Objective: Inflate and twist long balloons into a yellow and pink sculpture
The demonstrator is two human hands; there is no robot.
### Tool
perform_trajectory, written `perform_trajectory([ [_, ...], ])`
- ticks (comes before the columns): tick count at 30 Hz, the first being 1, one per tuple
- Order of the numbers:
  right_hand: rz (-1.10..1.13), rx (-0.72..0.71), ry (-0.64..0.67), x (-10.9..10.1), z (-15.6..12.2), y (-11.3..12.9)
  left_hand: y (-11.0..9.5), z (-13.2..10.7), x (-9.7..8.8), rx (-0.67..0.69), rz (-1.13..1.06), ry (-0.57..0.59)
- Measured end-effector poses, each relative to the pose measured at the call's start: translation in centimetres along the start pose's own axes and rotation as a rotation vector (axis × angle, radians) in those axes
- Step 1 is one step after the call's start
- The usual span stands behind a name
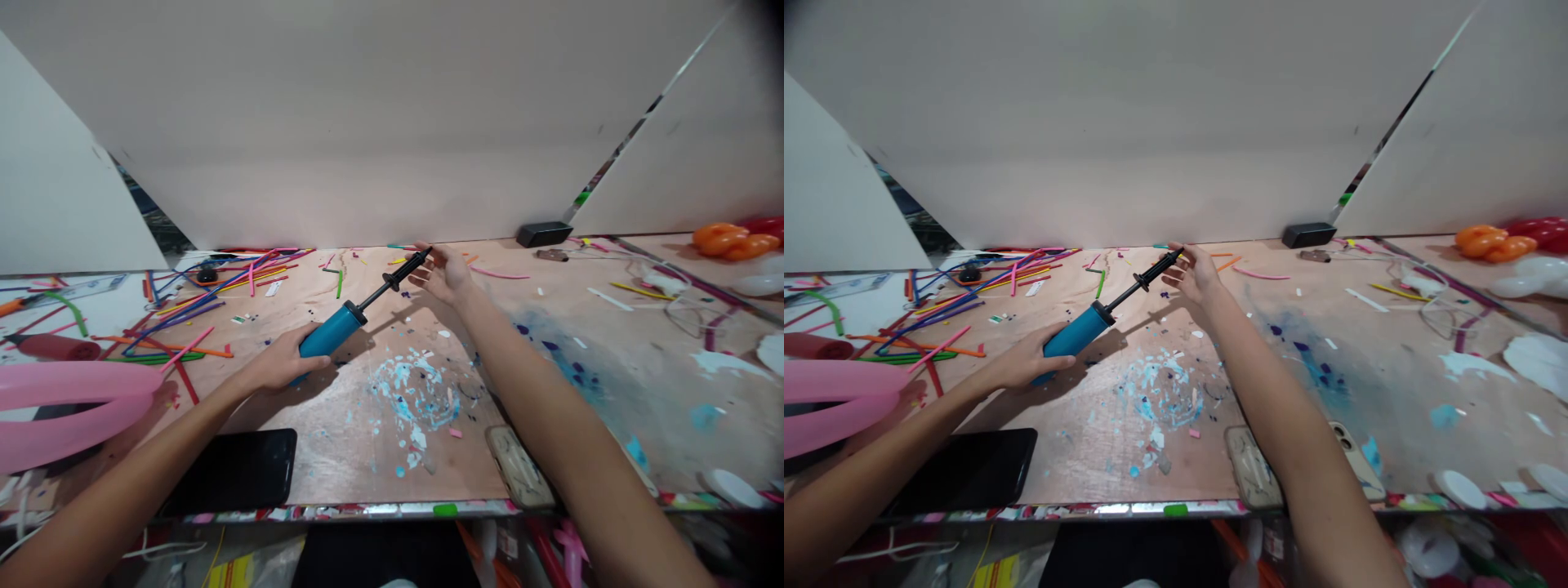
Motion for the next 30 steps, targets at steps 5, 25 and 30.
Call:
perform_trajectory([
  [5, -0.085, -0.065, -0.007, 0.1, -0.3, 0.4, 0.0, 0.0, 0.0, -0.001, -0.012, 0.003],
  [25, 0.233, -0.069, -0.075, 1.7, -0.6, -0.4, -0.2, -0.1, -0.1, -0.003, -0.014, -0.010],
  [30, 0.299, -0.101, -0.044, 2.9, -0.9, -0.6, -0.1, 0.0, 0.0, -0.015, -0.004, -0.001],
])
Point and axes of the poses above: each hand's wrist, its own z-axis towards the middle knuckle, its own x-axis out of the palm, y = z × x, the point moved 10 cm from there along z, towards the middle knuckle, and after that the axes turned 15 degrees about -y, right-handed, at the moved point
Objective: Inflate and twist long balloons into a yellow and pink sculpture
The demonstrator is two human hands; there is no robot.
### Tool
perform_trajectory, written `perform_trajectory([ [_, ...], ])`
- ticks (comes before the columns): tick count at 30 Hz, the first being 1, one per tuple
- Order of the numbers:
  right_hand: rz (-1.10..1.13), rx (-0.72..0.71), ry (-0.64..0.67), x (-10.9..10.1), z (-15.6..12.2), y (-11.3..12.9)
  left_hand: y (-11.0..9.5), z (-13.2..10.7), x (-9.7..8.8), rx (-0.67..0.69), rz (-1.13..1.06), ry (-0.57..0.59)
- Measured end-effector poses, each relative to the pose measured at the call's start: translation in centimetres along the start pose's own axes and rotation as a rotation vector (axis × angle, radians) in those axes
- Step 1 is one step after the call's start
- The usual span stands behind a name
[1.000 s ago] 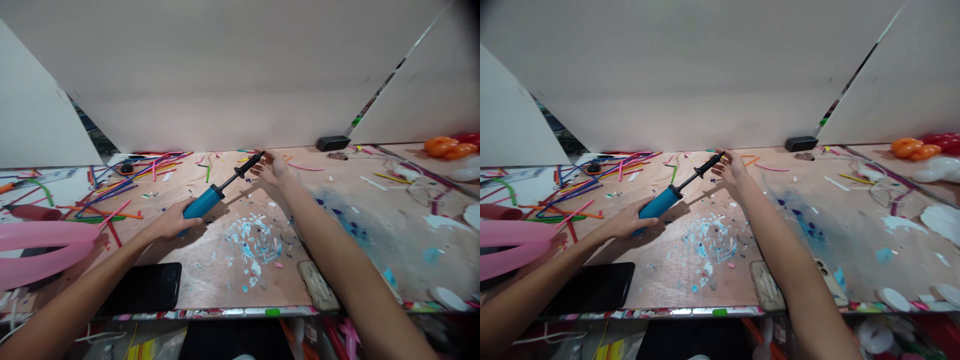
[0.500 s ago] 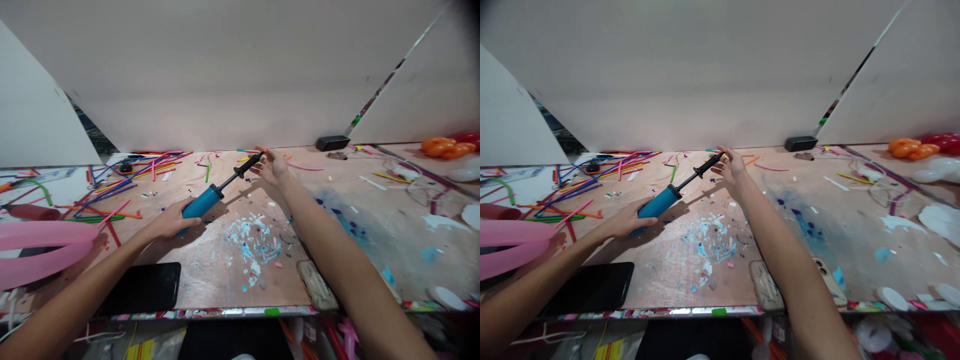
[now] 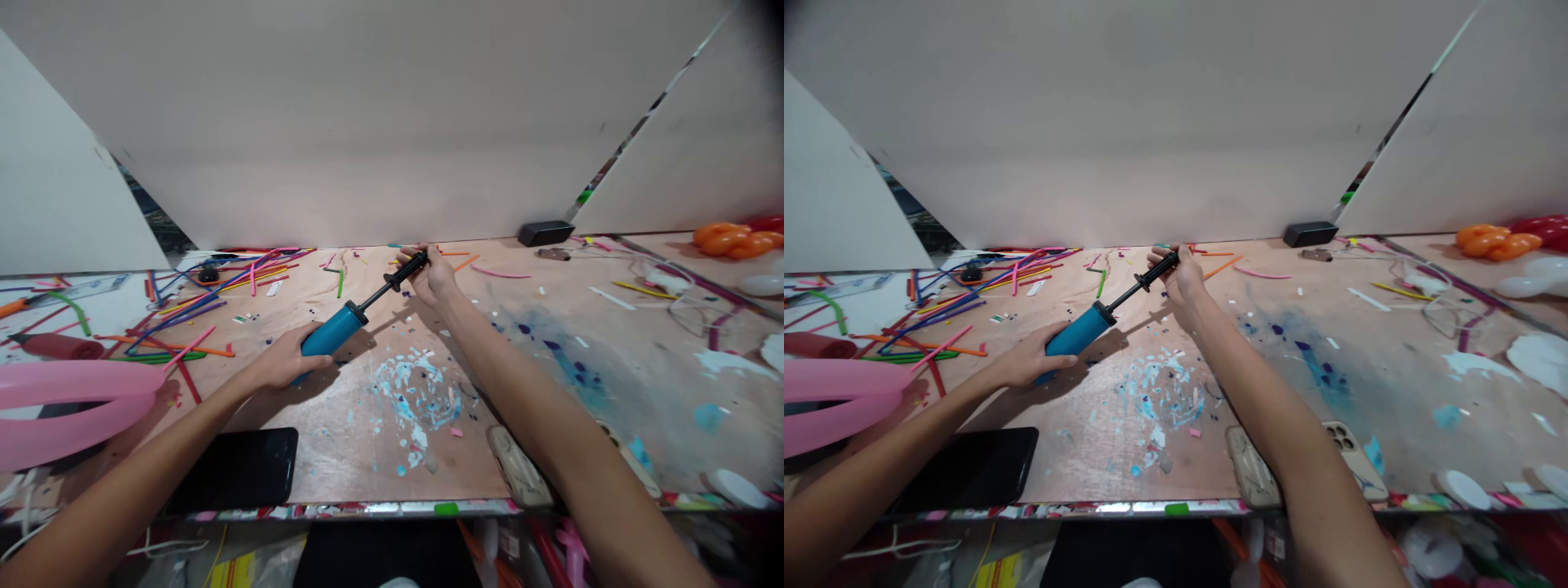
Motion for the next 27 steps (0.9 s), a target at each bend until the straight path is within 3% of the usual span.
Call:
perform_trajectory([
  [5, 0.090, -0.017, -0.049, 0.6, -0.7, -0.1, -1.1, -0.1, 1.0, 0.017, -0.046, -0.006],
  [10, 0.086, -0.056, -0.229, -1.2, -0.2, 1.8, -4.0, -1.5, 2.9, -0.052, -0.140, 0.061],
  [15, 0.091, -0.107, -0.288, -3.6, 1.6, 6.3, -6.7, -4.5, 3.9, -0.212, -0.386, 0.207],
  [18, 0.088, -0.096, -0.293, -4.3, 2.5, 7.5, -7.6, -6.7, 4.6, -0.342, -0.580, 0.258],
  [23, 0.031, -0.017, -0.215, -2.8, 2.3, 5.4, -8.8, -9.2, 6.4, -0.542, -0.910, 0.342],
  [27, 0.032, 0.040, -0.108, 0.3, -0.1, 2.9, -8.0, -8.3, 6.0, -0.574, -0.926, 0.317],
])
Point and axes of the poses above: each hand's wrist, its own z-axis towards the middle knuckle, its own x-axis out of the palm, y = z × x, the point moved 10 cm from there along z, towards the middle knuckle, and after that the axes turned 15 degrees about -y, right-handed, at the moved point
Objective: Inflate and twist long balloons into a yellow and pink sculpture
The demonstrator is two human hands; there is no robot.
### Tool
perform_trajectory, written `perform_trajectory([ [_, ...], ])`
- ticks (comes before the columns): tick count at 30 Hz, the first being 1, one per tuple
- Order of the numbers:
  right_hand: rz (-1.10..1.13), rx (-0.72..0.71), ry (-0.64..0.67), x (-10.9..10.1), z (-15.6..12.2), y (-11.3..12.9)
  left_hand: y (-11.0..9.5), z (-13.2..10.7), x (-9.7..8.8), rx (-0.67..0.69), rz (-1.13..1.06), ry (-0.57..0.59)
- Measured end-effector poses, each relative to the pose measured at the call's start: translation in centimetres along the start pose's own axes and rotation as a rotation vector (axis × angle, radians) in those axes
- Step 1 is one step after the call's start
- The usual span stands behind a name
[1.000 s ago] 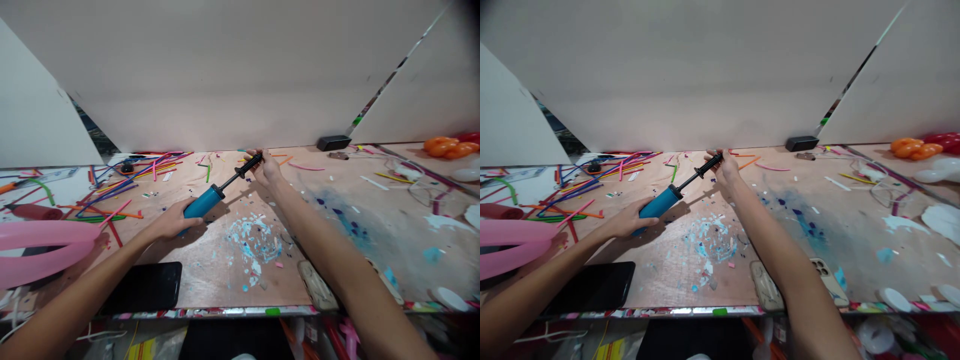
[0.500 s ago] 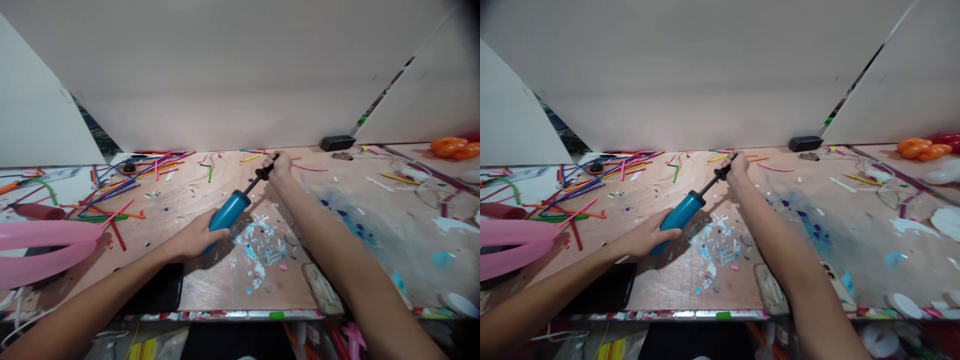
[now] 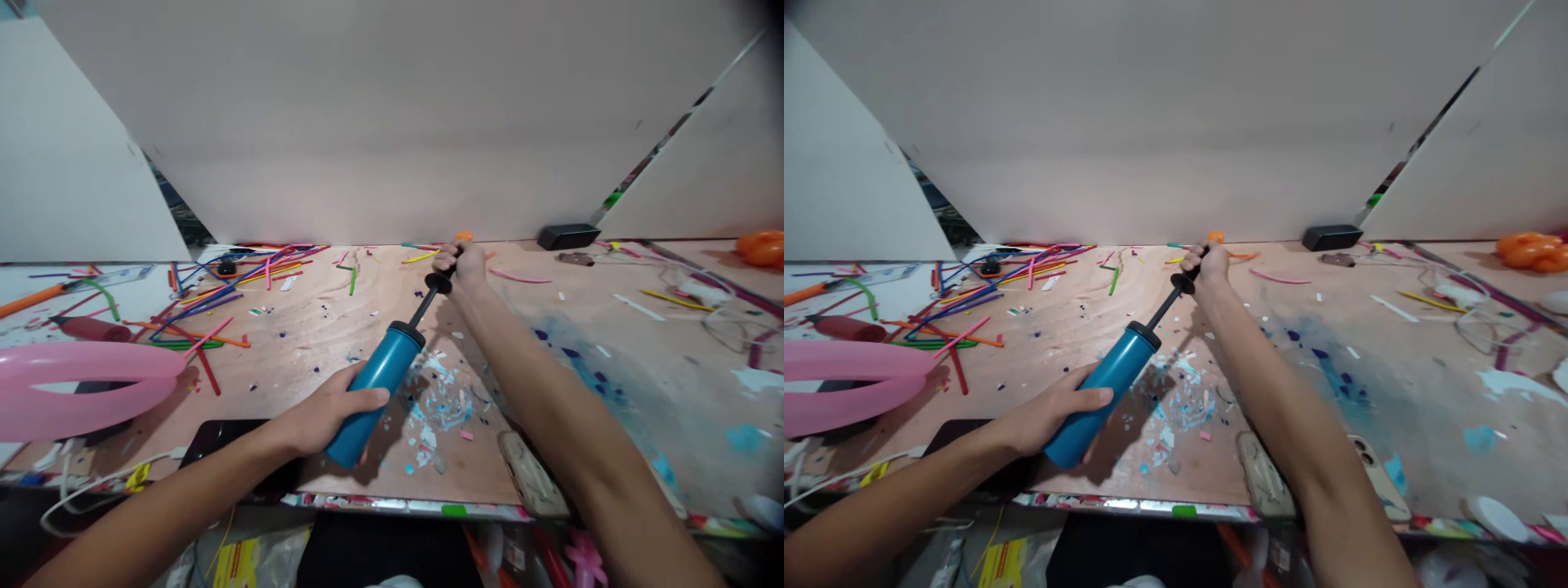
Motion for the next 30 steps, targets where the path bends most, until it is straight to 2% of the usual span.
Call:
perform_trajectory([
  [3, 0.006, -0.025, 0.069, 1.9, -2.7, -1.1, -0.7, 0.7, -1.1, 0.047, 0.005, -0.014],
  [8, -0.015, 0.039, 0.106, 3.2, -5.4, -2.9, -1.1, 1.0, -2.6, 0.103, 0.022, -0.029],
  [15, -0.162, -0.028, 0.308, 4.1, -5.7, -0.7, -1.9, 0.4, -3.9, 0.195, 0.097, -0.021],
  [18, -0.230, -0.016, 0.387, 4.3, -6.0, -0.5, -1.7, 0.2, -4.1, 0.201, 0.101, -0.018],
  [25, -0.261, -0.023, 0.406, 4.2, -5.8, -0.5, -1.4, 0.5, -4.9, 0.197, 0.148, -0.030],
  [27, -0.257, -0.050, 0.380, 4.3, -5.5, -0.1, -2.1, 1.3, -5.5, 0.263, 0.290, -0.097],
  [30, -0.166, -0.142, 0.336, 4.8, -6.5, 2.0, -4.5, 2.6, -5.5, 0.507, 0.589, -0.258],
])
Point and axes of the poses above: each hand's wrist, its own z-axis towards the middle knuckle, its own x-axis out of the palm, y = z × x, the point moved 10 cm from there along z, towards the middle knuckle, and after that the axes turned 15 degrees about -y, right-handed, at the moved point
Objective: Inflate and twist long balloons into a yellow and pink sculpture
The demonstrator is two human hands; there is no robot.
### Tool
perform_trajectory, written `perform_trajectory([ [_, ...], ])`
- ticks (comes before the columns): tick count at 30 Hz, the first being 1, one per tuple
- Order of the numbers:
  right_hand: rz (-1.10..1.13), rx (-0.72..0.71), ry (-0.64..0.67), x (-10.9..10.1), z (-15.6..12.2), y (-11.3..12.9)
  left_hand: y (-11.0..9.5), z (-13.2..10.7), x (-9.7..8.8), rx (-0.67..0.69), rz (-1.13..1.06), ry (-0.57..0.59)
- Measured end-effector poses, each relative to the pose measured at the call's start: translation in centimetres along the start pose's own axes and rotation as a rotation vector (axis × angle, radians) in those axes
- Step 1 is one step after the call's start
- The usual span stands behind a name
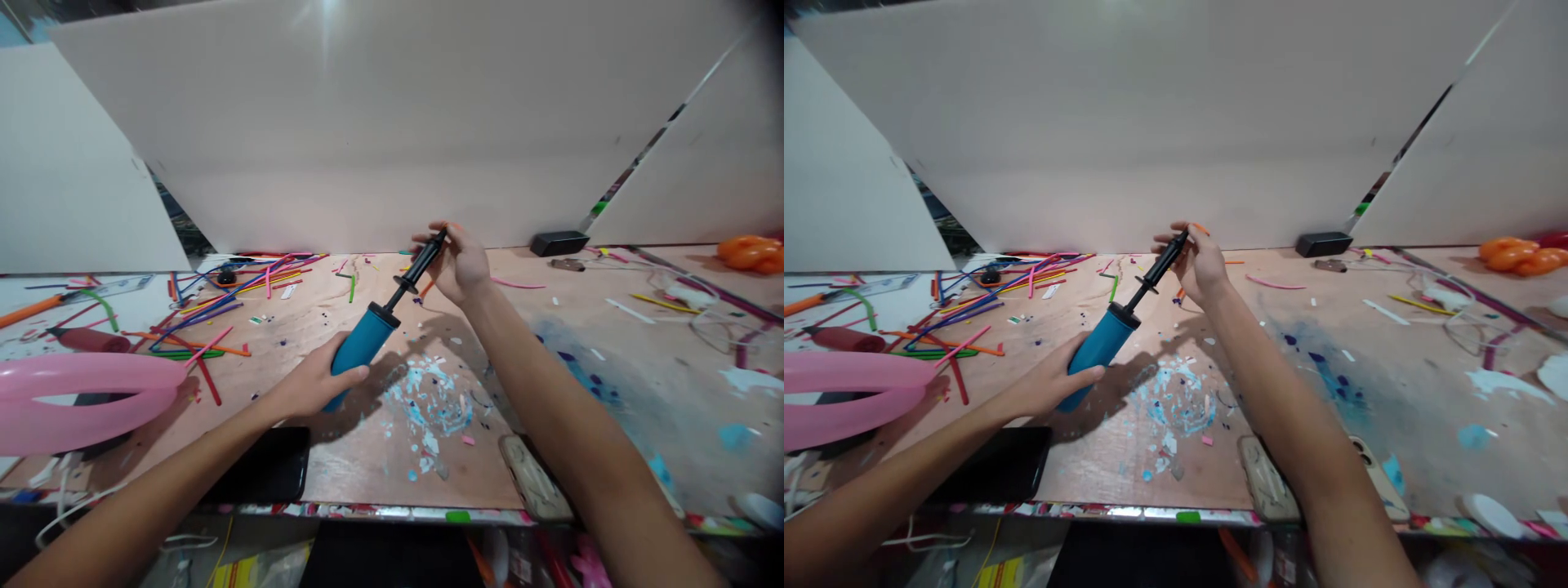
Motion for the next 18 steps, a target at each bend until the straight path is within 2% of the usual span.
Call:
perform_trajectory([
  [2, 0.061, -0.086, -0.009, 0.9, -1.5, 2.6, -1.1, 1.3, 1.1, 0.109, 0.074, -0.033],
  [4, 0.064, -0.154, 0.003, 2.1, -3.7, 5.1, -2.6, 2.3, 3.0, 0.194, 0.036, 0.028],
  [6, 0.039, -0.200, 0.022, 3.1, -6.0, 7.1, -5.0, 2.9, 4.5, 0.322, -0.004, 0.130],
  [8, -0.011, -0.233, 0.053, 4.0, -8.1, 8.4, -8.0, 3.4, 4.3, 0.452, -0.035, 0.180],
  [9, -0.049, -0.257, 0.088, 4.5, -9.0, 8.9, -9.8, 3.9, 3.0, 0.502, -0.088, 0.112],
  [12, -0.205, -0.335, 0.251, 6.3, -11.6, 9.4, -15.2, 4.2, -3.8, 0.652, -0.276, -0.328],
  [13, -0.248, -0.357, 0.305, 6.9, -12.3, 9.4, -17.0, 3.6, -4.9, 0.719, -0.259, -0.404],
  [16, -0.273, -0.437, 0.388, 7.5, -13.9, 9.8, -21.0, 1.6, -6.6, 0.876, -0.147, -0.592],
  [18, -0.265, -0.473, 0.418, 7.6, -14.5, 10.1, -22.4, 0.3, -7.0, 0.972, -0.055, -0.707],
])
Point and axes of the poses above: each hand's wrist, its own z-axis towards the middle knuckle, its own x-axis out of the palm, y = z × x, the point moved 10 cm from there along z, towards the middle knuckle, and after that the axes turned 15 degrees about -y, right-handed, at the moved point
